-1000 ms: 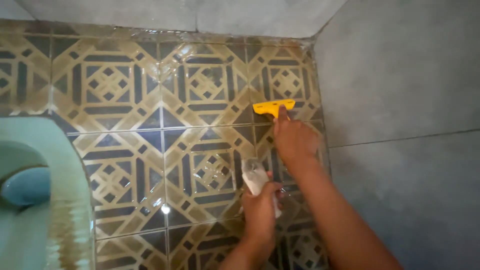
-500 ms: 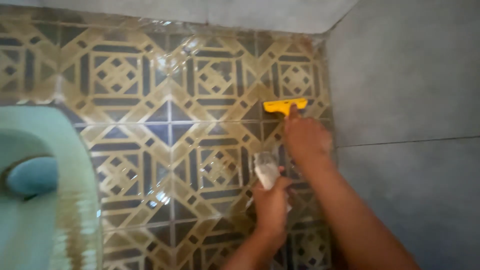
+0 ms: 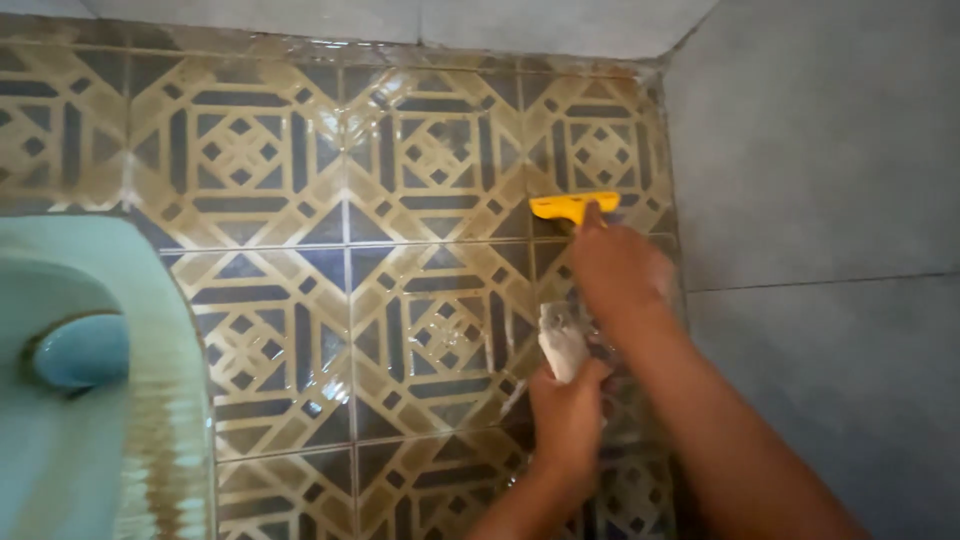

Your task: Cleaning the bathroom floor tiles using a squeegee and a cloth.

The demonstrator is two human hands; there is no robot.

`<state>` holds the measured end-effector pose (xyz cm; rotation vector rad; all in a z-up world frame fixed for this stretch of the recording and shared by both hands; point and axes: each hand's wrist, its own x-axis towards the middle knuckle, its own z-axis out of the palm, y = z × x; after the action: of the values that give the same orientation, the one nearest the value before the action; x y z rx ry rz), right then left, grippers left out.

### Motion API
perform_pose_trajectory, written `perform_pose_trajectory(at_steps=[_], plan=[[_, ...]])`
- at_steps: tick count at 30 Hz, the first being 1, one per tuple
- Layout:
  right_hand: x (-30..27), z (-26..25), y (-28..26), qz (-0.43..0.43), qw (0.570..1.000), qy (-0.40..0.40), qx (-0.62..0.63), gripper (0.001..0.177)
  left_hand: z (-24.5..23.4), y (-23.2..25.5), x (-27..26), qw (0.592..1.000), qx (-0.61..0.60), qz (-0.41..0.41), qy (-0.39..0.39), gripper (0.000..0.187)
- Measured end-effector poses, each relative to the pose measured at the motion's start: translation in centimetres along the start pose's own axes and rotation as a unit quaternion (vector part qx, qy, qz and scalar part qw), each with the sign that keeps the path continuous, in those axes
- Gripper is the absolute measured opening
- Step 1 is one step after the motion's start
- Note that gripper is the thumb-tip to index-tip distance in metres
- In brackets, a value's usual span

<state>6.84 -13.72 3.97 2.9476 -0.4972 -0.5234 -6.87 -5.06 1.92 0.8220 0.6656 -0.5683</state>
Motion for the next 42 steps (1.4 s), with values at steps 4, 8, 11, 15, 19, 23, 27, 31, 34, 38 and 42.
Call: perform_pose_trajectory(at_steps=[4,8,11,15,19,23,27,31,34,38,42], plan=[[1.6,1.7,0.8,-0.013,1.0,0.008,-0.01,0.049,-0.2,0.4,-0.6,0.999,-0.013,-0.028,0.012,0.019],[1.1,0.9,0.3,-0.013,1.0,0.011,-0.009,0.049,-0.5,-0.2,0.2,0.999,-0.008,-0.03,0.009,0.024],[0.8,0.2,-0.1,-0.027,0.999,0.012,-0.02,0.048,-0.6,0.0,0.0,1.0,-0.01,-0.025,0.012,0.025],[1.5,2.7,1.4,-0.041,0.996,0.042,-0.06,0.046,-0.5,-0.6,-0.6,1.0,0.015,-0.004,0.008,0.024],[0.5,0.9,0.2,-0.033,0.998,0.038,-0.033,0.046,-0.7,-1.3,0.0,1.0,0.004,0.019,0.018,0.023],[0.3,0.4,0.7,-0.008,1.0,-0.001,-0.03,0.044,0.2,-3.1,0.0,0.999,0.01,0.032,0.004,0.018],[0.8,2.2,0.2,-0.004,1.0,0.006,0.021,0.045,-0.2,-2.3,0.2,0.998,0.043,0.053,-0.001,0.015],[1.0,1.2,-0.2,-0.008,0.999,0.029,0.024,0.047,-0.2,-2.8,0.6,0.998,0.025,0.061,0.002,0.019],[0.7,0.5,-0.5,0.01,1.0,-0.026,0.001,0.051,-1.2,-3.5,1.8,0.996,0.009,0.09,0.007,0.019],[1.3,1.8,1.1,-0.01,0.999,-0.01,-0.045,0.043,-0.5,-4.3,1.0,0.999,0.011,0.052,0.007,0.019],[1.1,1.4,0.3,-0.007,1.0,-0.004,-0.027,0.048,-1.1,-2.8,1.4,0.998,0.003,0.056,0.016,0.02]])
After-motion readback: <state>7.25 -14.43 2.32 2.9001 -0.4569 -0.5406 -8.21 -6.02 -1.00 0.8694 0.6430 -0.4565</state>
